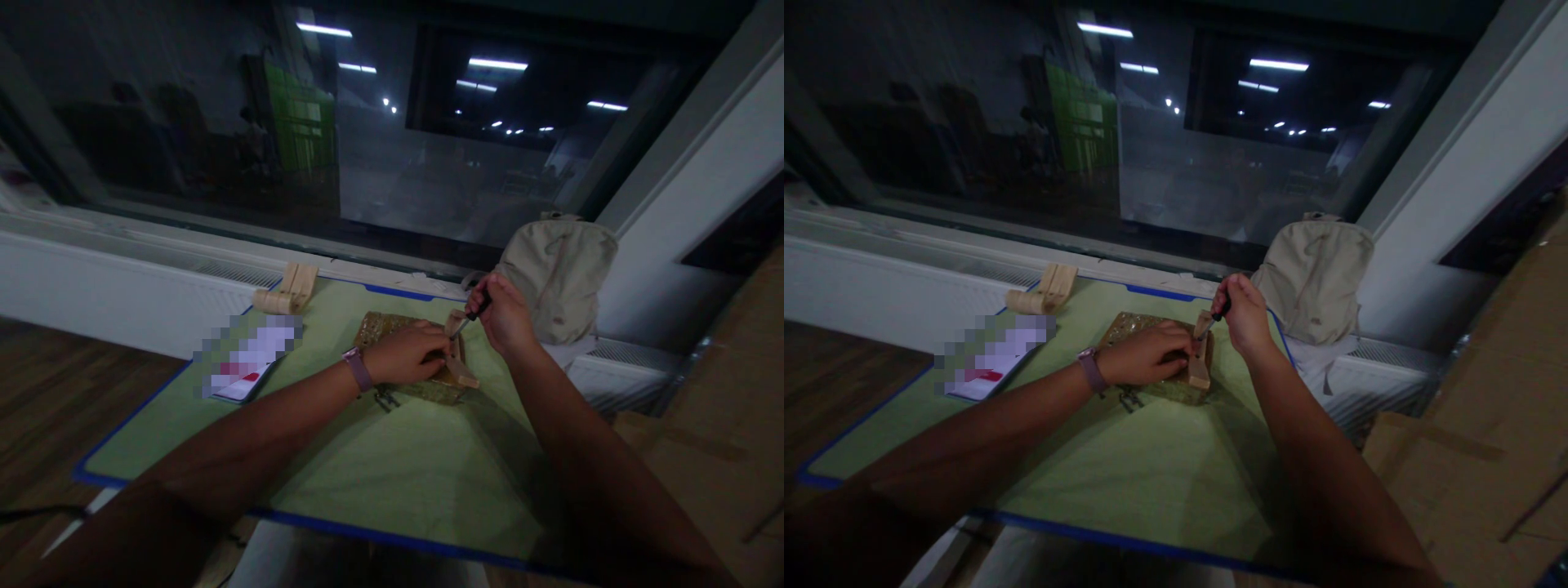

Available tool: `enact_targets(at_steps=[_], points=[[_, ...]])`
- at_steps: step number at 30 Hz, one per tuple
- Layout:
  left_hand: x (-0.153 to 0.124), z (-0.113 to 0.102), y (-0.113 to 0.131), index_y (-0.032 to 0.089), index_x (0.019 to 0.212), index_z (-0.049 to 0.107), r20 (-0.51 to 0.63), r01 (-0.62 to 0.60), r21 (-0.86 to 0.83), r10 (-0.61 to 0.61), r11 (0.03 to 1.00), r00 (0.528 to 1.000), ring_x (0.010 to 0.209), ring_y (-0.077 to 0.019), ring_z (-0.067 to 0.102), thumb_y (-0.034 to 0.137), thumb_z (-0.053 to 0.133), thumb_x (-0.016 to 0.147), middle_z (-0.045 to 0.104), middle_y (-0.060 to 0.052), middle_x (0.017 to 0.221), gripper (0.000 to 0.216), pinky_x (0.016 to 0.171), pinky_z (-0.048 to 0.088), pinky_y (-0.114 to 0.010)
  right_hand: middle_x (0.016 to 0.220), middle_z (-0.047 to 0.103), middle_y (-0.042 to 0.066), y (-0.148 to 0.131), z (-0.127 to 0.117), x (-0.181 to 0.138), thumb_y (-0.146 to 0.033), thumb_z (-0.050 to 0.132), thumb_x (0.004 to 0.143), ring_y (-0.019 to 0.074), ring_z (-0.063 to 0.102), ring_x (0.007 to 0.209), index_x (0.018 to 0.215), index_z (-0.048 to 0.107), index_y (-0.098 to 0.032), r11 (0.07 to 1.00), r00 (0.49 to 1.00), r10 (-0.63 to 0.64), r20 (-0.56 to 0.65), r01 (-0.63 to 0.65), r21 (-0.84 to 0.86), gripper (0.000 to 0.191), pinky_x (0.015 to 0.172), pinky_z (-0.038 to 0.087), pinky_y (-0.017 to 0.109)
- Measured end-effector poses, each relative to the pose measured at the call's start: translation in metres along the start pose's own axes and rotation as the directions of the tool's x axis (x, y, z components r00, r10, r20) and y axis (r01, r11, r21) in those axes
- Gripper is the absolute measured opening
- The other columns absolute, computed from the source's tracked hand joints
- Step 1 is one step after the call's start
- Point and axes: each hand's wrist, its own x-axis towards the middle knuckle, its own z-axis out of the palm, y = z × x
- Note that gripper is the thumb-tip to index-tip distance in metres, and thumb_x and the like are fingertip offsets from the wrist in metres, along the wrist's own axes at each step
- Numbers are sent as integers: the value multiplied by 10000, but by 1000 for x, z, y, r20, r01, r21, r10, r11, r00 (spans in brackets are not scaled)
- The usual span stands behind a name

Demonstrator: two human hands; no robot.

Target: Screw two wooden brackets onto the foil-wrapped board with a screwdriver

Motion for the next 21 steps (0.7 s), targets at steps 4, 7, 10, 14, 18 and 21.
enact_targets(at_steps=[4,7,10,14,18,21], points=[[0,0,1,194,955,619,-4,7,-5,-7,1000,1000,1036,-225,572,132,568,860,671,-58,1052,124,962,432,-368,551,401,-79,5,3,-1,-502,727,764,100,428,485,698,462,-237,999,999,-38,-24,37,-12,381,484,388,234],[-1,0,0,191,957,623,0,8,-2,-8,1000,1000,1039,-228,563,140,575,865,668,-61,1053,116,950,433,-363,575,405,-75,3,5,-2,-506,711,771,102,423,496,709,451,-241,999,999,-47,8,47,-25,377,489,390,237],[-1,0,0,191,966,622,8,8,2,-8,1000,1000,1035,-227,563,148,575,872,664,-63,1053,114,951,432,-362,620,437,-58,-5,2,-4,-526,670,805,121,469,550,788,509,-244,998,991,-26,131,34,-61,325,543,428,261],[-1,0,0,190,978,612,6,-2,-4,2,1000,1000,1060,-227,563,147,573,874,661,-69,1069,119,986,416,-373,734,565,4,-23,-11,-5,-516,566,893,183,573,706,973,599,-232,929,937,-3,348,131,-346,297,679,486,334],[0,-1,1,183,936,597,-5,-14,-19,14,1000,1000,1027,-223,566,142,569,868,662,-67,1031,85,955,427,-368,962,681,78,-41,-24,-7,-358,512,931,240,628,881,1057,642,-211,642,899,-36,436,355,-679,233,812,486,394],[-1,-1,1,186,916,588,-6,-6,-13,6,1000,1000,1008,-223,571,151,562,873,667,-67,1013,62,938,437,-369,984,710,88,-52,-25,-9,-285,502,923,240,647,882,1025,661,-196,495,883,2,470,407,-768,209,789,473,355]])
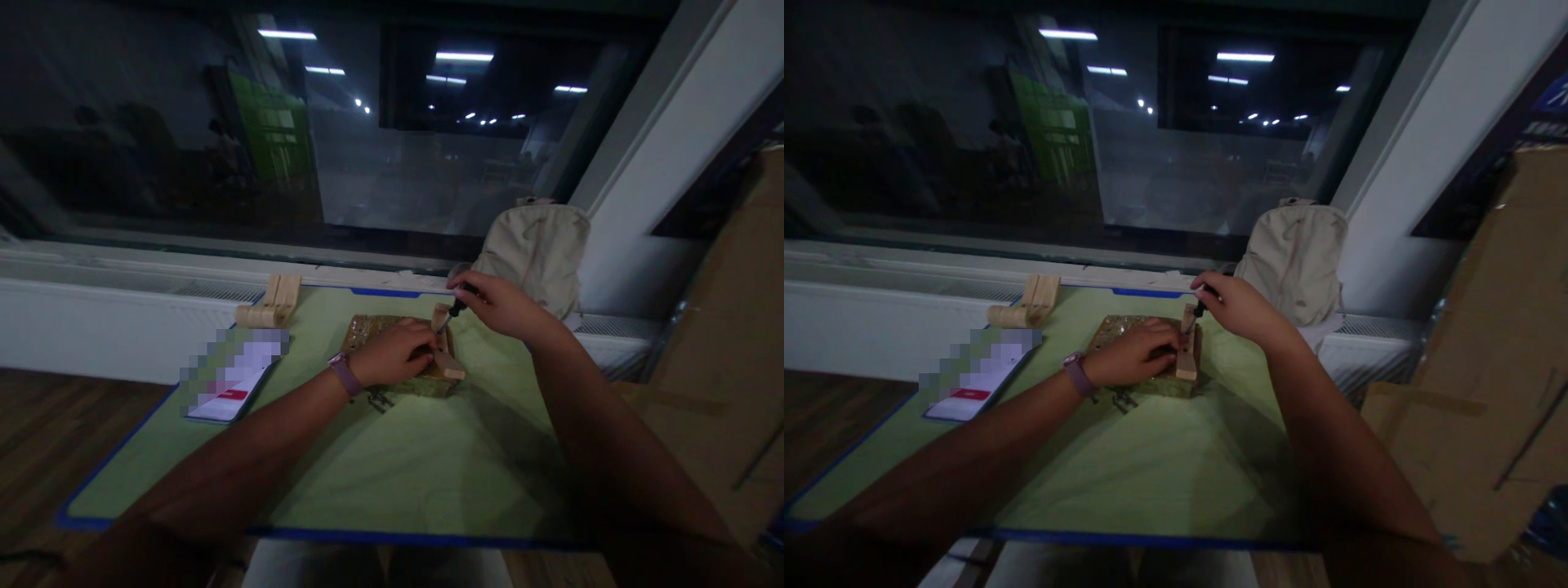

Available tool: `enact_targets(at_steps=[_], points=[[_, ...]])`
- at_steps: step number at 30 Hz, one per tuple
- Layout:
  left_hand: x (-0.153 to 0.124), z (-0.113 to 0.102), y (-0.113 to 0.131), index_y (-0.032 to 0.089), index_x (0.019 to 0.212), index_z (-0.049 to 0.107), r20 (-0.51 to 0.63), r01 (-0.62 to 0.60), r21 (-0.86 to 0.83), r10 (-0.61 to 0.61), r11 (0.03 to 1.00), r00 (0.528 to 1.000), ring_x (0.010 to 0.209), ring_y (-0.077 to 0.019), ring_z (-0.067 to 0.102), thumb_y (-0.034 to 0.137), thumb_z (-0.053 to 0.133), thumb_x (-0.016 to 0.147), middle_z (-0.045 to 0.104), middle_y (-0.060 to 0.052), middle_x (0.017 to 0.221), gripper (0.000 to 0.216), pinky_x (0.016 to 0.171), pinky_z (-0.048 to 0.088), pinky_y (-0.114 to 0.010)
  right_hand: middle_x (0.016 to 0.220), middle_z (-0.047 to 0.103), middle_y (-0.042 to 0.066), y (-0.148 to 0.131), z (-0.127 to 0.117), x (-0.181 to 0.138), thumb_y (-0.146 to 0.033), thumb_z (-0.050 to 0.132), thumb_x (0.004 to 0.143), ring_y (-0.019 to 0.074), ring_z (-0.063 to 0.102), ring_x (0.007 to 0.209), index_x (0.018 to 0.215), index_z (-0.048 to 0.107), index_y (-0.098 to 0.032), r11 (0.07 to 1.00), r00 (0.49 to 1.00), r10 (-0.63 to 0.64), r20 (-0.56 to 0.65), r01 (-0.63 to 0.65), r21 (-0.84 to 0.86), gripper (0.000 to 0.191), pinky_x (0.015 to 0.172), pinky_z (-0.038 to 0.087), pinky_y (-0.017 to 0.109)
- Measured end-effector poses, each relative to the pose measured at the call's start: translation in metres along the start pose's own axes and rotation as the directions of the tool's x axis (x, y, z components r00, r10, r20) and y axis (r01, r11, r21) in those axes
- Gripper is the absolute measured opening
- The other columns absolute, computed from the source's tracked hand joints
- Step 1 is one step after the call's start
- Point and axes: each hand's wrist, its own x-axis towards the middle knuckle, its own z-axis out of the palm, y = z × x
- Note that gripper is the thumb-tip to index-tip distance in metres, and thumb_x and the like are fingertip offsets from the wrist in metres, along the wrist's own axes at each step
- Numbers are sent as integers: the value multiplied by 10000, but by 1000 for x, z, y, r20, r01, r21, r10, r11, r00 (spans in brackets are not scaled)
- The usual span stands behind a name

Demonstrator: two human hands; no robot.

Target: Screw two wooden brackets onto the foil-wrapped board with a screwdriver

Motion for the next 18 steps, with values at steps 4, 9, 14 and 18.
enact_targets(at_steps=[4,9,14,18], points=[[-1,1,-2,192,946,597,-9,5,5,-5,1000,1000,1060,-233,572,171,550,887,670,-74,1053,78,958,450,-383,744,679,50,-15,-8,-3,-307,523,936,192,589,658,882,665,-198,975,995,77,67,-61,-215,187,617,380,294],[-2,2,-4,187,993,618,3,27,37,-27,999,1000,1071,-240,579,187,546,889,672,-84,1071,127,974,464,-407,811,686,69,-31,-5,-5,-312,504,964,201,592,701,964,652,-185,956,990,83,111,-48,-290,195,619,354,291],[-2,0,-2,188,996,623,10,45,35,-46,998,999,1079,-248,586,193,546,885,678,-85,1085,135,981,465,-428,1089,673,117,-35,13,-1,-199,507,941,230,610,943,1113,610,-162,981,995,-68,71,80,-179,203,792,408,304],[-2,-1,0,185,958,610,12,53,39,-53,998,999,1082,-252,579,197,546,892,675,-90,1068,92,981,459,-435,1049,689,86,-27,28,6,-201,567,916,207,609,904,1100,619,-170,989,991,-134,-19,133,-61,193,778,415,288]])
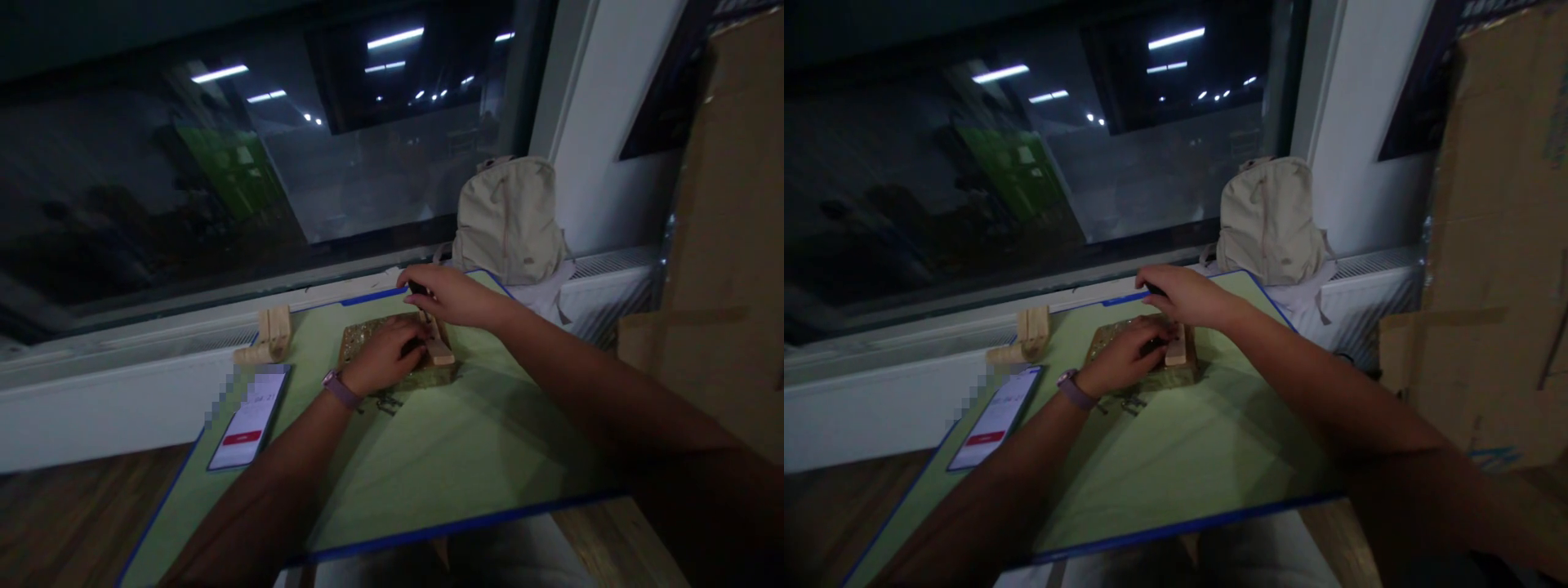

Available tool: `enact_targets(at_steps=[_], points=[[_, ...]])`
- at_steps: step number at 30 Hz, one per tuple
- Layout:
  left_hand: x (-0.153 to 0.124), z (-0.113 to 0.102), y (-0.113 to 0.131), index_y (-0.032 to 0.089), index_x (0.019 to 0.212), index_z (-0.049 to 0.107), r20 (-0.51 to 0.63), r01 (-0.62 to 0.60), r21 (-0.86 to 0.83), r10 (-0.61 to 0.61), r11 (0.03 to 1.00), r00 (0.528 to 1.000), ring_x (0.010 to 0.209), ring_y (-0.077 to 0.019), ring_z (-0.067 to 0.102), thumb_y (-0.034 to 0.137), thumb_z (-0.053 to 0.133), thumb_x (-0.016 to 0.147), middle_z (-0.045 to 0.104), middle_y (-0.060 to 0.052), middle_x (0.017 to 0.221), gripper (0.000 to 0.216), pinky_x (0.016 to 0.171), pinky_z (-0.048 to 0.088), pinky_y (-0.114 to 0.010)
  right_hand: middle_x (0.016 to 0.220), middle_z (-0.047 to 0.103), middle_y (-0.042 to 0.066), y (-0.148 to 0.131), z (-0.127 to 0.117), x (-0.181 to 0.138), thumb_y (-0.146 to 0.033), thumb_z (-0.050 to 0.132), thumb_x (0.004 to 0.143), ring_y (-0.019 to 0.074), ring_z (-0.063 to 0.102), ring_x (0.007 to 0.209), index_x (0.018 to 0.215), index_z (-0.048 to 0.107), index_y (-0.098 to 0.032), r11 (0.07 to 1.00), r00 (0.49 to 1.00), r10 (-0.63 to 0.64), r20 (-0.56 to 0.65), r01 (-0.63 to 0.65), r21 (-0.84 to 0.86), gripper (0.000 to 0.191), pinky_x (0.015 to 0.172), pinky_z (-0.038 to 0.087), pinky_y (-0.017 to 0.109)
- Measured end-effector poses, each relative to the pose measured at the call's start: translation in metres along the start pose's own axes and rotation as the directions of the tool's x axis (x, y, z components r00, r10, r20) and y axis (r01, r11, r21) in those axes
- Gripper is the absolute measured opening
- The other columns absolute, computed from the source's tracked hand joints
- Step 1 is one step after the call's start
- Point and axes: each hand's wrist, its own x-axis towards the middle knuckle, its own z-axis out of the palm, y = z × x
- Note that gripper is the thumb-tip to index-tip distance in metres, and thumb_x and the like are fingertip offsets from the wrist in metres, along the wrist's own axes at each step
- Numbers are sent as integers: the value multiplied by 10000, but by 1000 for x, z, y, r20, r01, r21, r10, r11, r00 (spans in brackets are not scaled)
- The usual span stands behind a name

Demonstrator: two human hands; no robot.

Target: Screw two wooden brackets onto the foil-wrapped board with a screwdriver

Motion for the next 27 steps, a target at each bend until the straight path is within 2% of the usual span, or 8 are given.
enact_targets(at_steps=[3,5,9,12,15,17,22,27], points=[[0,-1,0,189,938,593,14,-4,-5,4,1000,1000,1058,-246,579,205,535,909,670,-85,1065,66,958,460,-429,1025,707,83,8,7,1,-255,597,913,207,617,866,1099,640,-170,996,990,69,-123,-76,-51,209,739,403,284],[0,-1,0,191,932,584,18,-11,-10,11,1000,1000,1045,-243,577,205,526,916,667,-82,1064,62,942,458,-423,1017,718,97,10,8,1,-292,579,931,222,628,867,1127,653,-165,981,979,124,-160,-145,-130,245,730,398,295],[0,-1,-1,201,940,581,18,-23,-3,23,1000,1000,1034,-233,568,191,525,911,664,-64,1046,64,932,451,-406,1016,736,144,6,-2,-1,-337,496,971,267,650,866,1209,651,-137,911,953,259,-158,-296,-287,347,711,398,330],[0,-1,-1,201,937,581,16,-22,7,21,1000,1000,1015,-232,567,194,529,905,659,-61,1016,62,917,453,-397,998,744,162,3,-16,-1,-301,453,976,276,654,851,1095,707,-135,867,935,328,-138,-355,-350,326,697,398,344],[-1,0,-3,200,942,584,12,-27,9,27,1000,1000,1011,-232,570,199,526,907,660,-62,1023,68,924,454,-401,926,752,153,3,-29,-3,-247,482,949,268,656,817,969,740,-145,856,931,359,-68,-357,-374,278,681,402,342],[-1,0,-3,198,962,589,7,-37,5,37,999,999,1025,-230,571,200,525,912,664,-63,1043,81,933,456,-402,897,754,148,4,-35,-4,-239,507,936,272,662,802,955,748,-153,863,935,355,-26,-338,-375,257,679,414,347],[-1,1,-4,190,987,602,2,-33,9,33,999,999,1051,-234,577,202,531,912,665,-77,1062,105,951,466,-410,1013,761,156,5,-34,-7,-143,538,888,321,687,921,1125,730,-154,907,961,276,-21,-268,-324,305,796,474,399],[-1,1,-4,201,994,601,-1,-19,0,19,1000,1000,1093,-239,577,186,537,900,667,-73,1099,114,983,460,-433,1281,690,97,4,-23,-6,-124,505,900,280,650,1138,1338,624,-196,964,985,170,-32,-173,-204,459,955,483,379]])
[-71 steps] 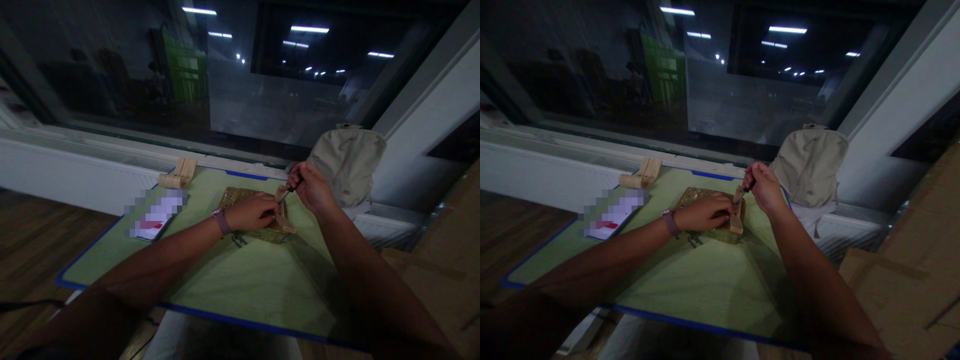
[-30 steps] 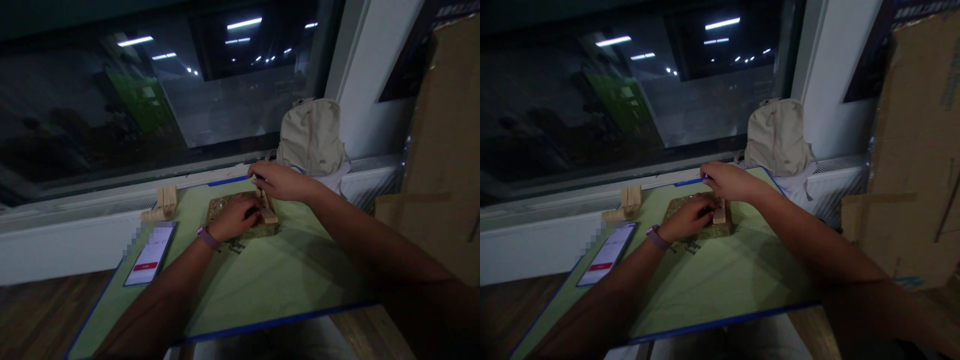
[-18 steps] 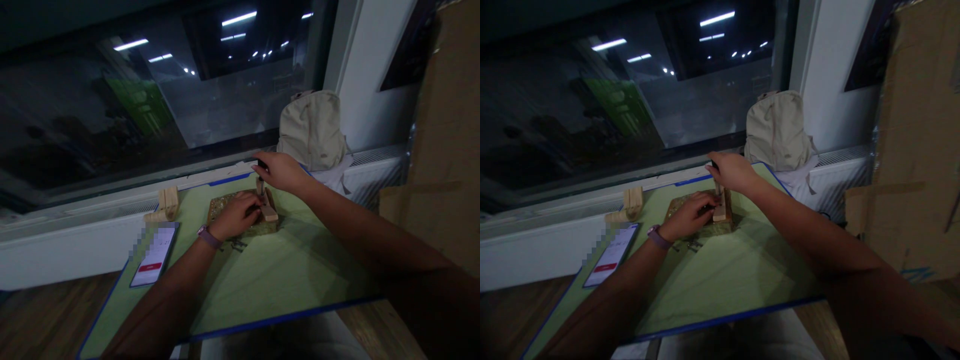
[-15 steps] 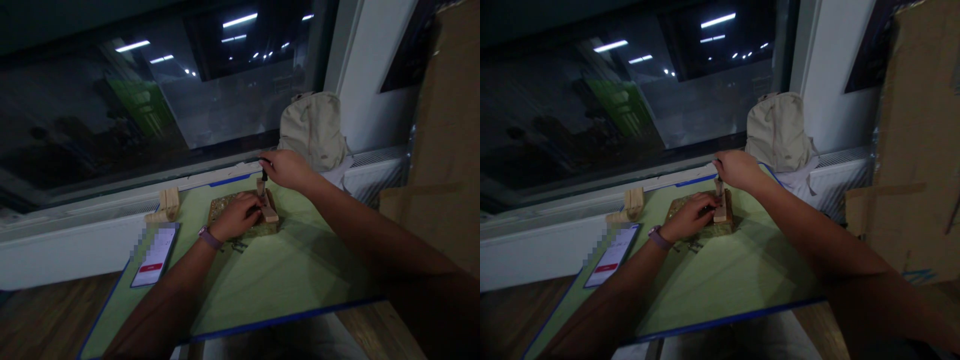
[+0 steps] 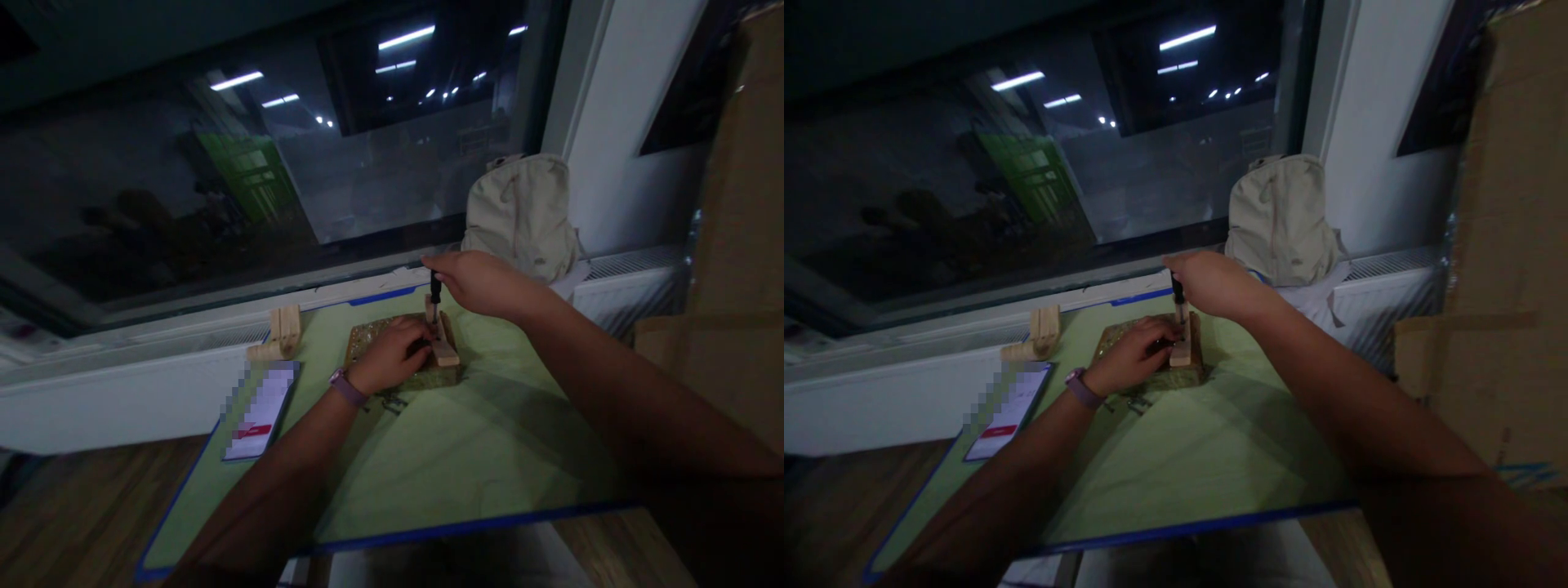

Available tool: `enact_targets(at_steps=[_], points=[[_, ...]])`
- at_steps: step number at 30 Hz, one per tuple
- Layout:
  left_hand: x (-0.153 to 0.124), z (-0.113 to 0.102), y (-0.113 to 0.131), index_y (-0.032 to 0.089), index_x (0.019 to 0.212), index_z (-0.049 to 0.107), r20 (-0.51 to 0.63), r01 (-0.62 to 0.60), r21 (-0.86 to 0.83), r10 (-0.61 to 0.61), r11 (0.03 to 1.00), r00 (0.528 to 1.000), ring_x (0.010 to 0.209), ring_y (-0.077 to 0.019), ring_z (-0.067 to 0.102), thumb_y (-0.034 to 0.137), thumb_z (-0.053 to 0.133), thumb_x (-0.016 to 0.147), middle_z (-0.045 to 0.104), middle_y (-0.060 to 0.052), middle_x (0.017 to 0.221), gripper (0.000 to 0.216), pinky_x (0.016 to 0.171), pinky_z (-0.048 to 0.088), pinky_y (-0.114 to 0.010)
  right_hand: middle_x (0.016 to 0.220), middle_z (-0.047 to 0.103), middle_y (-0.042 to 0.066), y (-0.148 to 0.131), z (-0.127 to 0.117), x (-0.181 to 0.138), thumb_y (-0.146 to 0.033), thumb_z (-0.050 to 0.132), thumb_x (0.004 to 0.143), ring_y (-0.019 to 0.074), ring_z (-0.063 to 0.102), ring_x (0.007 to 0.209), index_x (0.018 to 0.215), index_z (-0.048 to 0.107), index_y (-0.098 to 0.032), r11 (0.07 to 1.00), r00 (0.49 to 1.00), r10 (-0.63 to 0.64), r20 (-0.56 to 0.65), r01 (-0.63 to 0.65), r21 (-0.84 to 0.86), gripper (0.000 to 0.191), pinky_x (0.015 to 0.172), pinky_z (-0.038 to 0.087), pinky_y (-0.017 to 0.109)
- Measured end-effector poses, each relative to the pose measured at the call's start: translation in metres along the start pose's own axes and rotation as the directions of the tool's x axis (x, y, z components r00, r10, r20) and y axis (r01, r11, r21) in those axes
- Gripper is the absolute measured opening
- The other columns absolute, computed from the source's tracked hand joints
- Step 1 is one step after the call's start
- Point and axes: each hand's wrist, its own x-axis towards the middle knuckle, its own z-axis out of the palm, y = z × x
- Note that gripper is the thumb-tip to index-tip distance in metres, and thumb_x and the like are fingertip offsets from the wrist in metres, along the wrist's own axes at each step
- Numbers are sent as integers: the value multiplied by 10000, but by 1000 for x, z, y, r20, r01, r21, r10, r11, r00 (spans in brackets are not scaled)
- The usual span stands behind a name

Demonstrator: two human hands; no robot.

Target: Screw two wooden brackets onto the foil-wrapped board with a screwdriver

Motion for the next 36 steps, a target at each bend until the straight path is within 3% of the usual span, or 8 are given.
enact_targets(at_steps=[4,9,13,18,23,26,32,36], points=[[0,0,0,204,973,595,0,11,-3,-11,1000,1000,1081,-239,576,199,542,905,667,-73,1097,87,967,464,-426,1409,600,109,-6,16,4,-167,448,950,252,577,1269,1421,539,-170,995,998,-48,-33,51,84,479,1059,448,384],[1,-2,2,195,931,581,19,-1,7,1,1000,1000,1016,-229,574,185,530,906,662,-67,1028,58,936,464,-412,1430,565,171,-3,26,6,-185,469,959,278,552,1294,1442,491,-101,1000,996,16,-88,-16,1,490,1073,438,417],[1,-2,3,196,945,582,12,5,12,-5,1000,1000,1022,-226,573,166,531,893,662,-63,1036,79,936,460,-405,1290,656,203,3,9,2,-258,561,940,349,625,1162,1333,595,-105,992,998,66,-24,-68,-107,423,953,488,453],[0,-2,2,193,987,602,13,-5,25,4,1000,1000,1047,-235,584,183,531,899,668,-80,1071,114,946,461,-406,1092,734,193,0,-12,-4,-259,583,923,353,678,983,1174,687,-129,959,990,122,75,-98,-265,301,782,482,414],[1,0,1,167,990,621,-3,-12,22,12,1000,1000,1038,-246,596,178,541,888,686,-94,1069,129,954,464,-418,1032,747,168,-16,-22,-7,-157,521,919,304,682,924,1091,705,-137,955,983,107,149,-60,-291,253,708,427,360],[2,1,0,177,989,629,-15,-10,11,11,1000,1000,1070,-246,603,182,555,885,694,-89,1097,128,984,459,-419,1007,750,128,-26,-25,-7,-193,499,946,256,680,872,1075,693,-164,971,978,64,196,-16,-237,235,664,392,321],[1,3,0,173,1026,632,-20,-6,20,6,1000,1000,1098,-256,594,168,558,872,692,-98,1125,170,1001,456,-427,932,752,123,-30,-15,-4,-366,462,982,254,675,785,1138,659,-173,951,982,132,132,-88,-298,317,587,338,307],[1,2,0,165,982,619,-11,-17,34,17,999,1000,1047,-253,587,161,545,876,682,-103,1069,129,965,466,-422,910,753,167,-25,-9,-1,-418,425,978,294,687,815,996,734,-145,917,970,233,76,-192,-349,413,623,394,337]])
